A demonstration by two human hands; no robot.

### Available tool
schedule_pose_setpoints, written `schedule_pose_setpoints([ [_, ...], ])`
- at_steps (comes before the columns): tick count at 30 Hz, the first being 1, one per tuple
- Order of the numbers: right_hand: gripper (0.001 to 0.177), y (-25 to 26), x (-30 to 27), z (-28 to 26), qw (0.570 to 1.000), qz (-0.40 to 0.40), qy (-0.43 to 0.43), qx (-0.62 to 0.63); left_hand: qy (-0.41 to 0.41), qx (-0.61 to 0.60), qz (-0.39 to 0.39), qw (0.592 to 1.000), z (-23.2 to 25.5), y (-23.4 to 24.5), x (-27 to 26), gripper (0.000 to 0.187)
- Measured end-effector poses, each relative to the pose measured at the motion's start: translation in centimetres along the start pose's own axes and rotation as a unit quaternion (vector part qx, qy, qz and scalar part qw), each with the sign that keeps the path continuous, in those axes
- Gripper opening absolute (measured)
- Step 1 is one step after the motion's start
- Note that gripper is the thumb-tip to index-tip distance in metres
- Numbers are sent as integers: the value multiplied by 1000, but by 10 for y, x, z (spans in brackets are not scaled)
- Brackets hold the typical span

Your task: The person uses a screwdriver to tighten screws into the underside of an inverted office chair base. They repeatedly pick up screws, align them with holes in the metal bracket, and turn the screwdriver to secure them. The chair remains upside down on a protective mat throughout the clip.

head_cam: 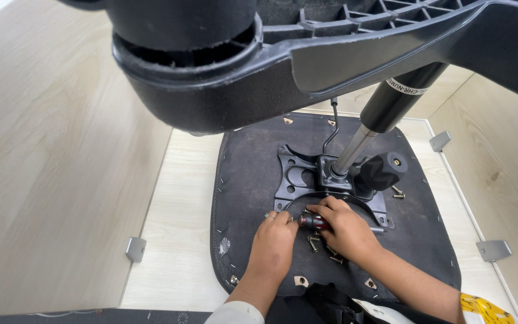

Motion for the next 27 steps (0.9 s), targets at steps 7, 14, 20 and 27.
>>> schedule_pose_setpoints([
  [7, 37, 9, 2, -5, 997, -22, -28, -70, 80, -128, 20, 988, 4, 17, -10, 23],
  [14, 33, 10, -8, 6, 983, 3, -167, 80, 102, -189, -105, 971, -2, 32, -35, 94],
  [20, 38, -1, -11, -4, 961, -23, 23, 274, 132, -141, -181, 964, -3, 30, -43, 117],
  [27, 38, -6, -25, -24, 961, -144, 90, 220, 135, -141, -151, 969, -12, 18, -45, 120],
])
Point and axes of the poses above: each hand's wrist, its own x-axis towards the middle knuckle, its own y-axis out of the back of the hand, z = x × y, the point moved 4 cm from there along x, towards the middle knuckle, and after that the axes turned 7 degrees about -z, right-handed, at the moved point
